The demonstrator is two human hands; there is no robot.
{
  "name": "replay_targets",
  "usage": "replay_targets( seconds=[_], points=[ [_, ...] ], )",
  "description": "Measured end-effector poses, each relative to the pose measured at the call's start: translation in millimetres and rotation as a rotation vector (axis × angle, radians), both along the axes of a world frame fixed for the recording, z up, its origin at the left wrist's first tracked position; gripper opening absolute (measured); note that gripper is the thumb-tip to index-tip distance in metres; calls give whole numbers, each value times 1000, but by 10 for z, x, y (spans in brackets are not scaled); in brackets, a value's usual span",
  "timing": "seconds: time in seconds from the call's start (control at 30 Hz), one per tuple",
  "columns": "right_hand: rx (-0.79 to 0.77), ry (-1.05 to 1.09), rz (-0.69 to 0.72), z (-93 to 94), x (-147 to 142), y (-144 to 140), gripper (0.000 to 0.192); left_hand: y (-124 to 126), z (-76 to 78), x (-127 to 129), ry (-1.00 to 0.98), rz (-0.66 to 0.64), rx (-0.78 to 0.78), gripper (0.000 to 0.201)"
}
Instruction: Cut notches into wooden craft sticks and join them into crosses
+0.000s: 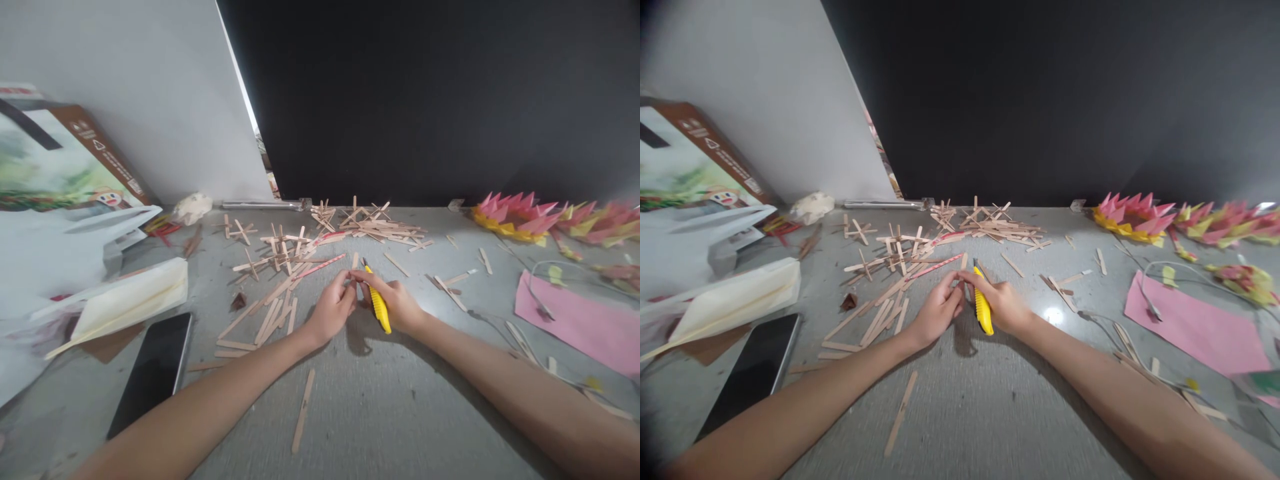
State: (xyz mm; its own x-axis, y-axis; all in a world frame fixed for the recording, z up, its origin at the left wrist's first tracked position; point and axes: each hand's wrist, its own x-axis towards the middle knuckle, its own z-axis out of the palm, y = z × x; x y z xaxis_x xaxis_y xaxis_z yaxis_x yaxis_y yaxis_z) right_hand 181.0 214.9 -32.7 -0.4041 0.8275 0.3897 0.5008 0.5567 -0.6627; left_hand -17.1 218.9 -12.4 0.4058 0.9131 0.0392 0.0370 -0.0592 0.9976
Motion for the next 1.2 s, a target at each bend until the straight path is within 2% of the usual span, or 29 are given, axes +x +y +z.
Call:
replay_targets(
  seconds=[0.1,0.3,0.43,0.7,0.97,1.2],
  points=[
    [-4,56,27,14,-8,2,39,-11,-10,11,-8,-64,-21,38],
    [62,122,-52,10,-44,23,26,-19,-61,6,-25,-125,-10,37],
    [105,56,-87,-34,-51,47,23,-13,-101,-18,64,-85,72,32],
    [83,-86,-128,-172,-40,82,25,2,-143,-29,209,-35,169,26],
    [58,-128,-123,-98,-56,98,24,22,-146,-22,185,-40,110,27],
    [30,-115,-127,-83,-62,88,26,22,-80,-10,104,15,54,38]
  ],
)
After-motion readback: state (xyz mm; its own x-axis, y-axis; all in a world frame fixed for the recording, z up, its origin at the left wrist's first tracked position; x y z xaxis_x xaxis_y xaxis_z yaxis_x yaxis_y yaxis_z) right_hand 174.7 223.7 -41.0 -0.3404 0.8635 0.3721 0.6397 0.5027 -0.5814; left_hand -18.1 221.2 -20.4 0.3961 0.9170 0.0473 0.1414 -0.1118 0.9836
